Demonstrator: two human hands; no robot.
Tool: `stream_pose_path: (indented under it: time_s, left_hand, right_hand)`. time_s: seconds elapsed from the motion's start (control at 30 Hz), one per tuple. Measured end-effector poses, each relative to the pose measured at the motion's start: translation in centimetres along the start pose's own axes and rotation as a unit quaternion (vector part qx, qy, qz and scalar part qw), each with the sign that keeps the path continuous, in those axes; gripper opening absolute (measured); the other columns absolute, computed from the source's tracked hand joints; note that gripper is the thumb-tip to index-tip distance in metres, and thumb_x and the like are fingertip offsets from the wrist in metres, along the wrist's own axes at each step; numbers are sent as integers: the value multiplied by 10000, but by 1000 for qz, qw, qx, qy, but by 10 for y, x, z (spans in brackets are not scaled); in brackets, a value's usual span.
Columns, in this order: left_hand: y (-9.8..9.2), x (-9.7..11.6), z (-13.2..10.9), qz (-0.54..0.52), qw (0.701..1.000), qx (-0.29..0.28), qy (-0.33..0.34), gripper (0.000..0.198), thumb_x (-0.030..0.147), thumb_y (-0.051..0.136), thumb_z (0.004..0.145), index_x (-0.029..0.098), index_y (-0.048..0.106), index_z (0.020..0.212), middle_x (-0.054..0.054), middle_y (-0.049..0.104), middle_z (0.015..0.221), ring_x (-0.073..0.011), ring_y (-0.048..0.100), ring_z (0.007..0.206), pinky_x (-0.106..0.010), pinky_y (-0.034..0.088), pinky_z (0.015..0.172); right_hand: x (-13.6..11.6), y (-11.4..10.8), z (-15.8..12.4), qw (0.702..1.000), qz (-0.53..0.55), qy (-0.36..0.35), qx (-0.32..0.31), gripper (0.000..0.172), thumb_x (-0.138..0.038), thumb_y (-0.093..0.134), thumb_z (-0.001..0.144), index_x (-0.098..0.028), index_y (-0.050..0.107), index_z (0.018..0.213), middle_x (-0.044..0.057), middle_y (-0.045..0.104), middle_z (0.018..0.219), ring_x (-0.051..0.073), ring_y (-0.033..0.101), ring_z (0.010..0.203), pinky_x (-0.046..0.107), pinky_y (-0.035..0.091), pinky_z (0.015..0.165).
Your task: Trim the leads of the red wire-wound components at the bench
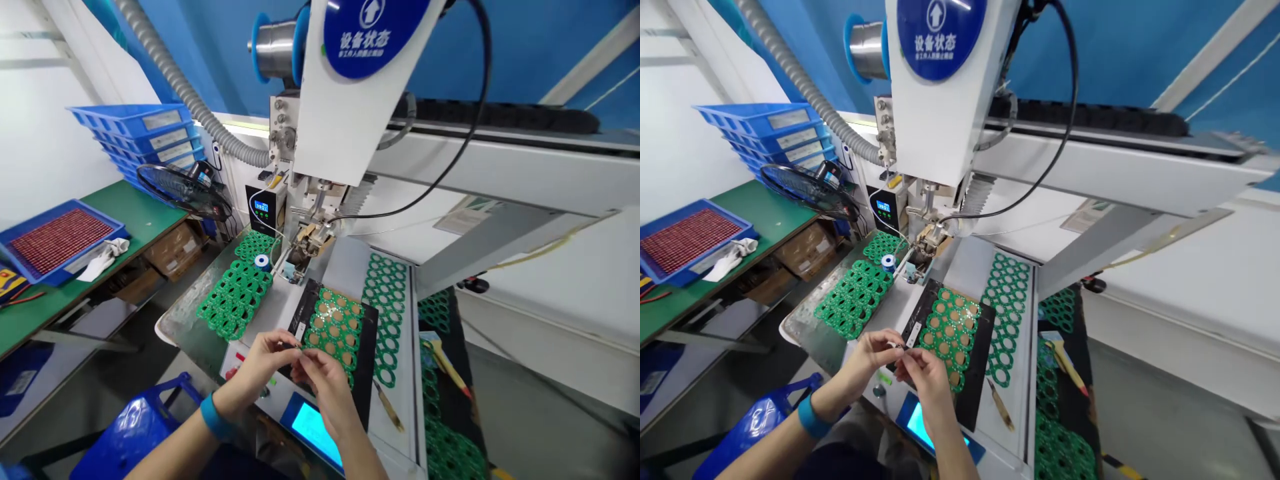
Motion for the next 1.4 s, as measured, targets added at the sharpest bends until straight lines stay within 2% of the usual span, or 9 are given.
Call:
stream_pose_path:
  time_s: [0.23, 0.37, 0.5, 0.73, 0.87, 0.97, 1.1, 1.23, 1.4]
  left_hand:
    - [-16, 6, 69, 29, 999, -5, -14, 192, 290, 762, 611, 138, 705, 714, -9, 662, 635, -103, 544, 571, -214, 425, 568]
    - [-27, 4, 101, 44, 999, 7, -8, 206, 318, 751, 612, 139, 703, 704, -12, 668, 637, -115, 549, 581, -231, 434, 591]
    - [-33, 9, 129, 79, 997, -1, 5, 205, 332, 732, 624, 135, 702, 673, -23, 675, 633, -137, 561, 591, -248, 430, 595]
    - [-34, 25, 159, 178, 982, -37, 55, 154, 292, 699, 673, 172, 729, 764, -55, 720, 771, -195, 617, 741, -288, 455, 716]
    - [-29, 34, 168, 242, 963, -63, 104, 125, 287, 711, 677, 208, 738, 770, -58, 723, 822, -217, 607, 824, -319, 429, 809]
    - [-27, 36, 173, 282, 948, -72, 126, 129, 278, 701, 695, 216, 737, 802, -58, 721, 829, -223, 603, 843, -325, 424, 813]
    - [-31, 42, 182, 342, 926, -51, 152, 150, 273, 684, 715, 215, 726, 846, -60, 716, 849, -230, 592, 858, -340, 410, 821]
    - [-39, 51, 193, 408, 896, -19, 175, 139, 286, 601, 785, 218, 721, 797, -58, 706, 831, -226, 577, 857, -355, 390, 848]
    - [-47, 55, 209, 487, 854, 27, 183, 187, 265, 569, 795, 205, 695, 919, -79, 619, 947, -238, 512, 953, -370, 379, 885]
  right_hand:
    - [-22, 1, 64, 999, -31, -27, 28, 205, -368, 693, 710, -166, 659, 725, 0, 619, 613, 116, 552, 564, 242, 434, 545]
    - [-29, -2, 90, 993, -62, -58, 78, 216, -384, 685, 710, -171, 657, 731, 0, 616, 606, 130, 555, 568, 260, 433, 554]
    - [-30, -5, 112, 991, -66, -63, 96, 215, -386, 687, 707, -176, 651, 730, -7, 609, 613, 127, 548, 574, 259, 432, 563]
    - [-44, -11, 142, 995, -75, -32, 57, 258, -413, 675, 708, -160, 630, 722, 13, 609, 634, 127, 557, 577, 257, 445, 545]
    - [-54, -13, 152, 991, -128, -24, 21, 264, -411, 687, 690, -155, 625, 678, 7, 599, 591, 125, 550, 540, 244, 426, 498]
    - [-58, -19, 160, 982, -181, -39, 17, 270, -423, 660, 708, -158, 623, 675, 3, 595, 564, 123, 533, 513, 245, 417, 486]
    - [-64, -38, 175, 958, -266, -82, 64, 283, -449, 603, 740, -169, 618, 703, 4, 597, 565, 131, 511, 492, 267, 410, 500]
    - [-76, -58, 191, 906, -362, -150, 159, 246, -423, 553, 768, -188, 617, 727, 34, 614, 677, 181, 542, 634, 308, 411, 615]
    - [-89, -58, 206, 840, -458, -215, 196, 234, -396, 530, 774, -207, 648, 704, 68, 586, 769, 240, 526, 809, 359, 394, 760]
Point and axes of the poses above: each hand's wrist, its own z-axis towards the middle knuckle, its own y-axis out of the palm, x = y × z, the point moved 9 cm from there along z, towards the middle knuckle
